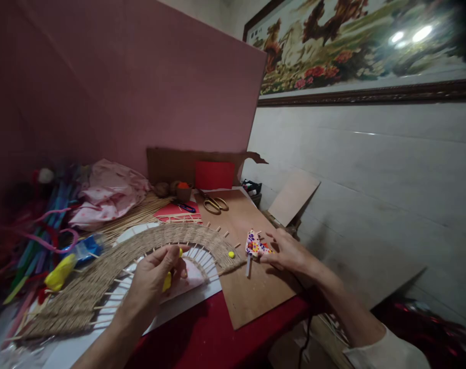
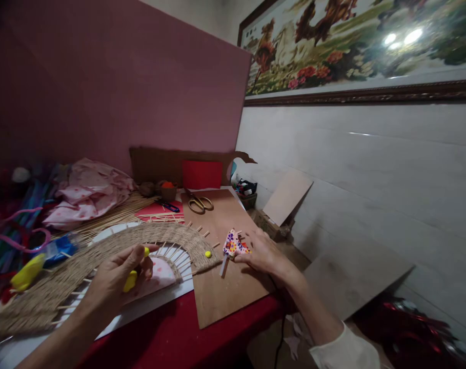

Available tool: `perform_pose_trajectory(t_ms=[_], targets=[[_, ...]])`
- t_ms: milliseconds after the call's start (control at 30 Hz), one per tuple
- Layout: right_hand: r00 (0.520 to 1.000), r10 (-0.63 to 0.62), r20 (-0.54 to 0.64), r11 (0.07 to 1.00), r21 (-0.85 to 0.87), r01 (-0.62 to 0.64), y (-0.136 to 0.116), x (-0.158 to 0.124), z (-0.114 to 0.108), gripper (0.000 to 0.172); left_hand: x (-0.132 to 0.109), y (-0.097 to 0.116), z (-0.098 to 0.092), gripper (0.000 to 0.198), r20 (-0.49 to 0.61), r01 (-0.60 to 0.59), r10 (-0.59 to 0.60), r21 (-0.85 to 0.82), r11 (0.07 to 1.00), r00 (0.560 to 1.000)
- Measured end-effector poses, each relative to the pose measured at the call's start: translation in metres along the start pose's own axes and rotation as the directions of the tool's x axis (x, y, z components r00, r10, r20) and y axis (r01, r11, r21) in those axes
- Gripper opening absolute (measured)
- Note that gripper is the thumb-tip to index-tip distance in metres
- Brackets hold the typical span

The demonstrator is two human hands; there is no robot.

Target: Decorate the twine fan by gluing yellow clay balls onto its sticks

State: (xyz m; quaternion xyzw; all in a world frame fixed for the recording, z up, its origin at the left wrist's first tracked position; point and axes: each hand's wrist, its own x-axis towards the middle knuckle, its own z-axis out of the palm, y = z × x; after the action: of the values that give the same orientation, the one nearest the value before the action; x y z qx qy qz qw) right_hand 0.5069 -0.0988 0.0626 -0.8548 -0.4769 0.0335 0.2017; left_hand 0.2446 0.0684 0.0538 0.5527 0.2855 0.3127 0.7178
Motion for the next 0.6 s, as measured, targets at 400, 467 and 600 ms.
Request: perform_pose_trajectory(t_ms=[400,467,600], targets=[[0.999,0.029,0.03,0.906,0.422,-0.039,0.018,0.009,0.014,0.031,0.002,-0.005,0.0,0.046,-0.01,0.0,0.0,0.019,1.0,1.0],[0.992,0.077,0.095,0.73,0.673,-0.121,0.019,0.005,0.004,0.036,0.002,-0.004,0.001,0.047,-0.014,-0.002,0.002,0.032,0.999,1.0],[0.982,-0.014,0.19,0.346,0.922,-0.174,0.004,-0.008,-0.008,0.046,0.0,-0.001,0.007,0.047,-0.016,0.0,0.002,0.084,0.996,1.0]])
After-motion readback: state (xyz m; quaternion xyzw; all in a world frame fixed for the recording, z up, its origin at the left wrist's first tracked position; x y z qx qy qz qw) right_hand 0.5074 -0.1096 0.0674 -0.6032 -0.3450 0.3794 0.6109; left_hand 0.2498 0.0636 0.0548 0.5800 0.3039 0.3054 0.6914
